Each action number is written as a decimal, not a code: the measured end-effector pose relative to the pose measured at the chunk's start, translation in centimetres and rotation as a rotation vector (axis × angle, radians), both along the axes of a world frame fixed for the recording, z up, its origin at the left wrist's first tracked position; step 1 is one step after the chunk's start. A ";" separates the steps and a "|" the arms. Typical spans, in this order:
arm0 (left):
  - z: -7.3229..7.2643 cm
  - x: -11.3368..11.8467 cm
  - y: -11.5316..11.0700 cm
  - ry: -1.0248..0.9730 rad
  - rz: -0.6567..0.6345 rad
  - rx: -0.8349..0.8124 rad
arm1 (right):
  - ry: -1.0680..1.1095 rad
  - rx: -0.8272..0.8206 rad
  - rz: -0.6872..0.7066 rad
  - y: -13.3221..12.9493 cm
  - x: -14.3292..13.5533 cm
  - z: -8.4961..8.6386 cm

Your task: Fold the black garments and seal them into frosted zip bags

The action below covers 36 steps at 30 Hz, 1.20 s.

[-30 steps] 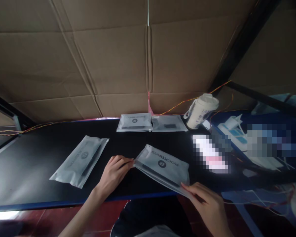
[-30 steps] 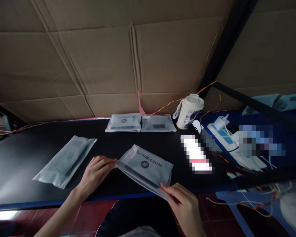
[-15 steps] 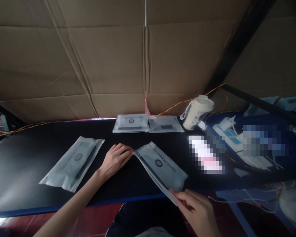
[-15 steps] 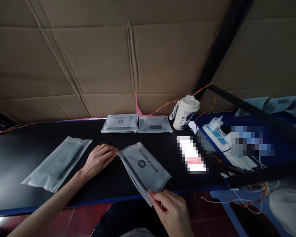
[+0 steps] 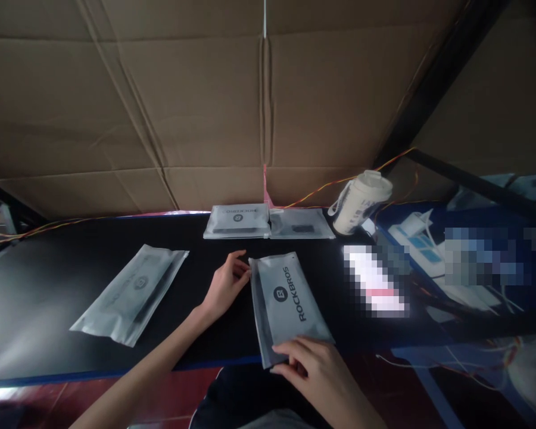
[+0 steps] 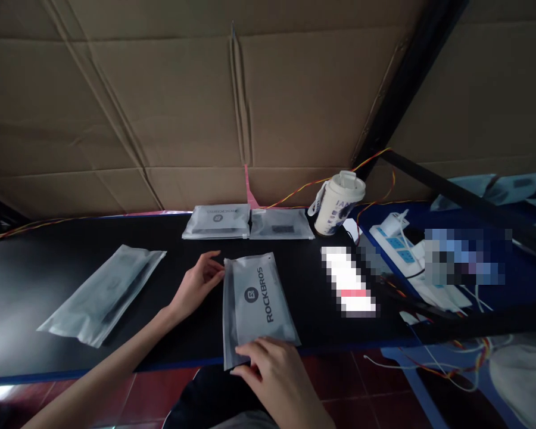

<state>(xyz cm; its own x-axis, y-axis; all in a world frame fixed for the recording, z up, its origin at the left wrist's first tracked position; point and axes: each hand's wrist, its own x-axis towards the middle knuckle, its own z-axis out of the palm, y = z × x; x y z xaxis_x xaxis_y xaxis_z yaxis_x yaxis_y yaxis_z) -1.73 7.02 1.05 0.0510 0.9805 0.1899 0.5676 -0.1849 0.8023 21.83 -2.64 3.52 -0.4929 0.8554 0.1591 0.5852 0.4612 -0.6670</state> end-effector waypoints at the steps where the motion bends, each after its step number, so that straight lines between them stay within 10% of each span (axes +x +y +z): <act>1: -0.2 0.1 0.0 -0.047 -0.010 -0.033 | -0.004 -0.057 0.003 0.2 0.1 0.1; 7: -0.1 0.2 -0.3 -0.128 -0.061 -0.130 | 0.137 -0.103 -0.101 2.0 1.9 -0.3; 15: 1.3 1.9 -2.0 -0.105 -0.125 -0.185 | 0.097 0.043 -0.622 4.8 3.9 -2.3; 27: 1.2 3.0 -5.0 -0.082 -0.069 -0.179 | -0.052 -0.168 -0.629 6.9 1.9 -1.8; 36: 1.1 3.2 -5.5 -0.246 0.046 -0.188 | 0.339 -0.346 -0.629 6.7 1.8 -1.7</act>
